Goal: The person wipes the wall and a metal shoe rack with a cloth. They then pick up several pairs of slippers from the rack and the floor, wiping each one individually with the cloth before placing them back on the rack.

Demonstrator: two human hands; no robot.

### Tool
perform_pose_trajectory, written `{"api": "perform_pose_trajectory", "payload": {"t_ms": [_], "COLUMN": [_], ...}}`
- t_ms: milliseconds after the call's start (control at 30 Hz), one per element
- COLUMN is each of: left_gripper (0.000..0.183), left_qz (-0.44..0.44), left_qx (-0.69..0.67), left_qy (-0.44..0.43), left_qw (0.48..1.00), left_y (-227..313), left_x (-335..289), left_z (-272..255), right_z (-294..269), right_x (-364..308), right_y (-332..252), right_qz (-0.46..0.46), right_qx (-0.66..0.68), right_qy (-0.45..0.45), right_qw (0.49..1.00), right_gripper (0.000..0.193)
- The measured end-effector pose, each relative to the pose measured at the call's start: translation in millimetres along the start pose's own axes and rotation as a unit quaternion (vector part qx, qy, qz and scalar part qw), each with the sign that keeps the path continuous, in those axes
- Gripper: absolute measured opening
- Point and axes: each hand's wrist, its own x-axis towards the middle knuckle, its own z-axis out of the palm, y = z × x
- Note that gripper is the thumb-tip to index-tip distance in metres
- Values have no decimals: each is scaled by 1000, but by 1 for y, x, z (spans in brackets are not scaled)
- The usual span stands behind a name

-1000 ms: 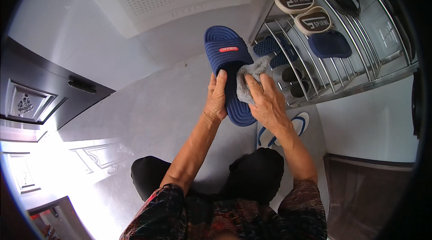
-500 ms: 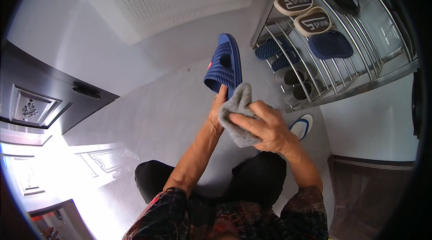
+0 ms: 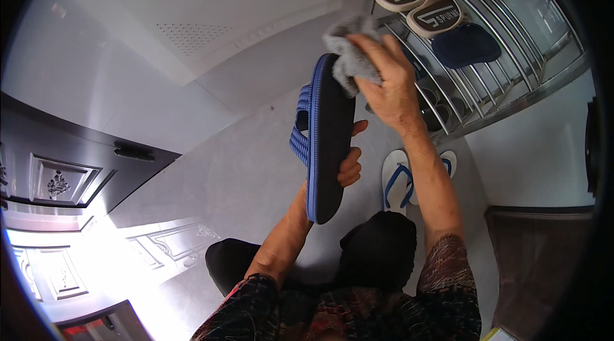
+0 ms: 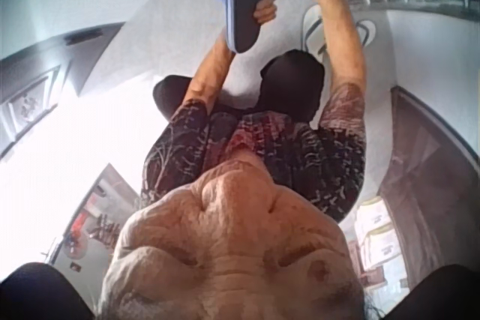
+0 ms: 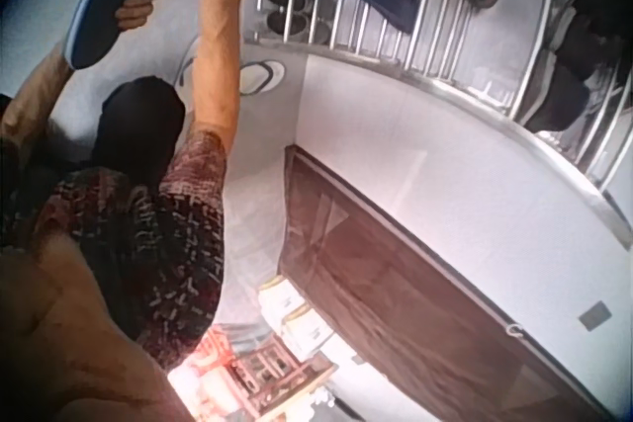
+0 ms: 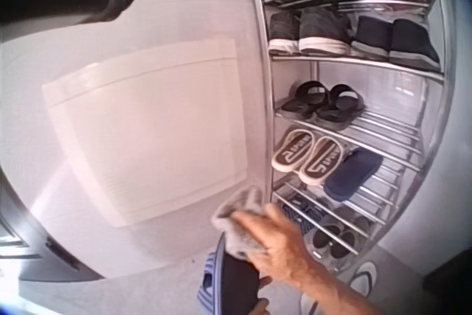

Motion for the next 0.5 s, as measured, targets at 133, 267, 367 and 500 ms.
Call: {"api": "perform_pose_trajectory", "payload": {"t_ms": [133, 267, 367, 500], "left_gripper": [56, 46, 55, 69], "left_qz": [-7, 176, 45, 58], "left_qx": [-67, 78, -197, -231], "left_qy": [-20, -55, -111, 17], "left_qw": [998, 980, 973, 971], "left_y": [-3, -5, 8, 2], "left_x": [-1, 1, -3, -8], "left_z": [-13, -33, -12, -27], "right_z": [13, 1, -23, -44], "right_x": [-9, -78, -108, -72], "right_y": [-23, -52, -67, -59], "right_qz": [-69, -105, -69, -69], "right_qx": [9, 6, 90, 152], "right_qy": [-130, -325, -511, -320], "right_qw": [989, 940, 852, 933], "right_gripper": [64, 46, 46, 59]}}
